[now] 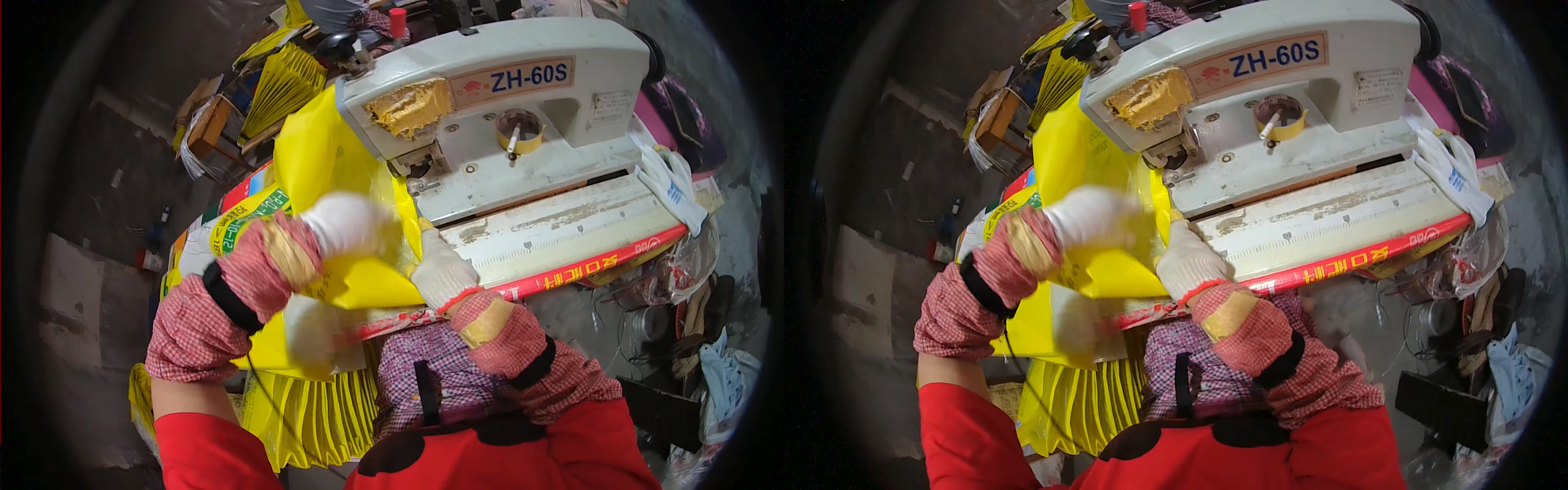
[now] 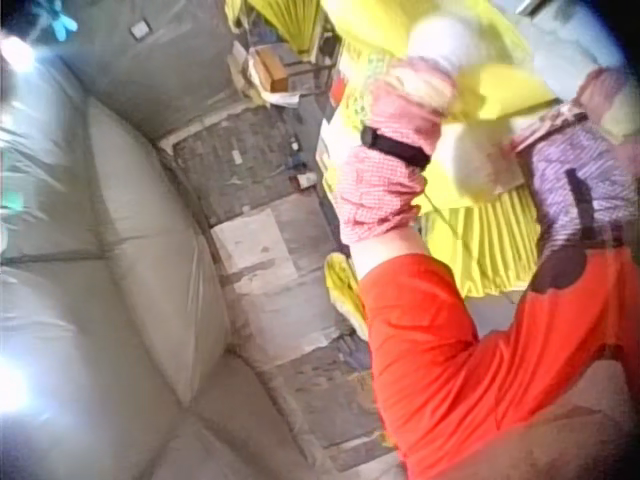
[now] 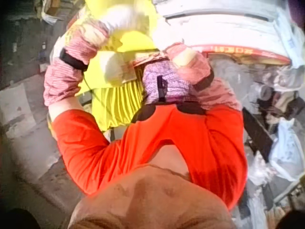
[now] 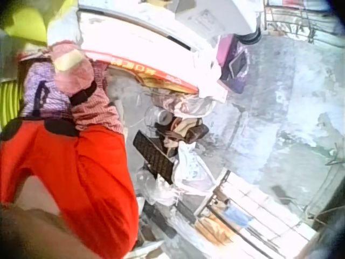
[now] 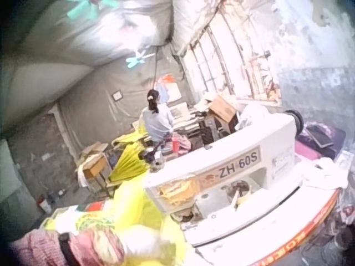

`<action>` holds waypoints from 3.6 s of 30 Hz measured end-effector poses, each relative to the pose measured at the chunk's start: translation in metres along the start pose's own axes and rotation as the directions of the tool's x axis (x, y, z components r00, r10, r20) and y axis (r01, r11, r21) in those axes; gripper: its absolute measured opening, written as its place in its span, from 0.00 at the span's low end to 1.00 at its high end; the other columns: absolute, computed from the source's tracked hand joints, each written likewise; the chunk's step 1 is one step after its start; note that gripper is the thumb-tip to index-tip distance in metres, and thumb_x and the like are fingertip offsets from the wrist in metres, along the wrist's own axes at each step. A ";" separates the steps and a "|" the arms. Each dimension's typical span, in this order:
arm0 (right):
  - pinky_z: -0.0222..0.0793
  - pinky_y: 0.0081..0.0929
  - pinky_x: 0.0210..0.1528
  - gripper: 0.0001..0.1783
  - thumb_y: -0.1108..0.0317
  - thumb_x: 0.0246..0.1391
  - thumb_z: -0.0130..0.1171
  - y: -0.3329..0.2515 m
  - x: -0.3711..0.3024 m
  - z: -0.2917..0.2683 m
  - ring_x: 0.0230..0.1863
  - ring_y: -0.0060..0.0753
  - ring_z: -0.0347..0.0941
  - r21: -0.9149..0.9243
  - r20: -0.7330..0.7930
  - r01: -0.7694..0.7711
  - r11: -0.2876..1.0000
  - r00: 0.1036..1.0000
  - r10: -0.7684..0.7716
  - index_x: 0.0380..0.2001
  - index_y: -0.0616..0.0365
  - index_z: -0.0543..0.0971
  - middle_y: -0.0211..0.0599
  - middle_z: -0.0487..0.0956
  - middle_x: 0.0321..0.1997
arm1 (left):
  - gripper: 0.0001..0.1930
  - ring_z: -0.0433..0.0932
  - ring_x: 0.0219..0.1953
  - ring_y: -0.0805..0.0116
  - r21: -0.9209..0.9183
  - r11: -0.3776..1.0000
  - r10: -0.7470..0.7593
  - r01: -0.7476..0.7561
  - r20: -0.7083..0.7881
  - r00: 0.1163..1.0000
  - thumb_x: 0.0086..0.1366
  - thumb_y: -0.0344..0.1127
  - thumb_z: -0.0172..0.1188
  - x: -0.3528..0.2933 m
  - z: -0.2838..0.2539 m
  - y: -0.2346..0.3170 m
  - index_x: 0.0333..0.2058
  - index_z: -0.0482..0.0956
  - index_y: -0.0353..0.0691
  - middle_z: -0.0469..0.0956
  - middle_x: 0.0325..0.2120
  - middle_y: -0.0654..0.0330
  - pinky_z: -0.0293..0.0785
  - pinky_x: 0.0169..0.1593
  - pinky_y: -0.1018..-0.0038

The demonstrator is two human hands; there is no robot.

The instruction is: Using an industrial sewing machine to stitch edges of large yellow plastic/woven bags.

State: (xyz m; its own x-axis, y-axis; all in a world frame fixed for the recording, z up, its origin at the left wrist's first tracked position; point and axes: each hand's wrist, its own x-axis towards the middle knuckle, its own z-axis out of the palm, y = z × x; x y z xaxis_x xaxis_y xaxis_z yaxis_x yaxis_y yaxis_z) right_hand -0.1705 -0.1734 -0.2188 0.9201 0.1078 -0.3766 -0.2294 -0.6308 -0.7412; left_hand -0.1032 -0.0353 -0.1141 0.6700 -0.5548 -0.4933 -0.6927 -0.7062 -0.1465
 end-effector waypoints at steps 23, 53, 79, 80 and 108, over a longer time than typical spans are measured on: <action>0.64 0.37 0.51 0.23 0.61 0.42 0.58 -0.050 -0.001 -0.017 0.51 0.48 0.65 -0.546 -0.291 0.238 0.803 0.845 -0.449 0.45 0.55 0.73 0.43 0.70 0.50 | 0.13 0.74 0.38 0.46 -0.680 0.713 -0.468 0.171 -0.281 0.838 0.53 0.36 0.59 0.009 0.075 -0.005 0.33 0.75 0.32 0.75 0.30 0.44 0.68 0.44 0.62; 0.68 0.33 0.47 0.14 0.68 0.49 0.54 -0.058 0.033 -0.061 0.47 0.43 0.72 -0.628 0.020 0.439 0.642 0.834 -0.551 0.41 0.54 0.74 0.41 0.75 0.46 | 0.13 0.74 0.37 0.48 -0.631 0.696 -0.557 0.342 -0.175 0.812 0.51 0.36 0.61 0.008 0.068 -0.014 0.32 0.76 0.35 0.76 0.30 0.46 0.69 0.42 0.65; 0.71 0.41 0.38 0.17 0.55 0.55 0.51 0.025 0.054 0.015 0.31 0.31 0.70 0.914 0.404 -0.374 0.159 0.878 -0.257 0.43 0.51 0.71 0.33 0.74 0.39 | 0.21 0.61 0.56 0.49 -0.098 0.992 0.022 -0.085 -0.518 0.855 0.54 0.33 0.51 0.015 0.097 0.013 0.48 0.69 0.36 0.63 0.55 0.52 0.59 0.58 0.69; 0.71 0.42 0.39 0.18 0.52 0.55 0.51 0.026 0.056 0.018 0.33 0.34 0.71 0.927 0.375 -0.355 0.124 0.892 -0.251 0.44 0.50 0.70 0.35 0.73 0.40 | 0.21 0.61 0.56 0.49 -0.099 0.991 0.025 -0.089 -0.520 0.854 0.54 0.33 0.51 0.016 0.097 0.014 0.48 0.69 0.36 0.63 0.55 0.52 0.59 0.58 0.69; 0.70 0.29 0.39 0.24 0.59 0.38 0.66 0.046 0.087 0.006 0.35 0.32 0.73 0.503 0.529 0.004 0.864 0.789 -0.312 0.41 0.51 0.72 0.36 0.77 0.34 | 0.06 0.79 0.28 0.58 0.265 0.954 0.135 -0.141 0.042 0.990 0.48 0.34 0.57 0.022 -0.007 0.051 0.25 0.82 0.44 0.79 0.23 0.57 0.74 0.30 0.64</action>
State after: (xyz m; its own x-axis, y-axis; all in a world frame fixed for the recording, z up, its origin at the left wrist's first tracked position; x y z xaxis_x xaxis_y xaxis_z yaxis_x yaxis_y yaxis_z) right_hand -0.1030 -0.1885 -0.2893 0.6295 0.6886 -0.3600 -0.3540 -0.1583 -0.9218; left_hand -0.1218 -0.0870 -0.1264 0.5586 -0.6263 -0.5438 -0.8261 -0.4788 -0.2971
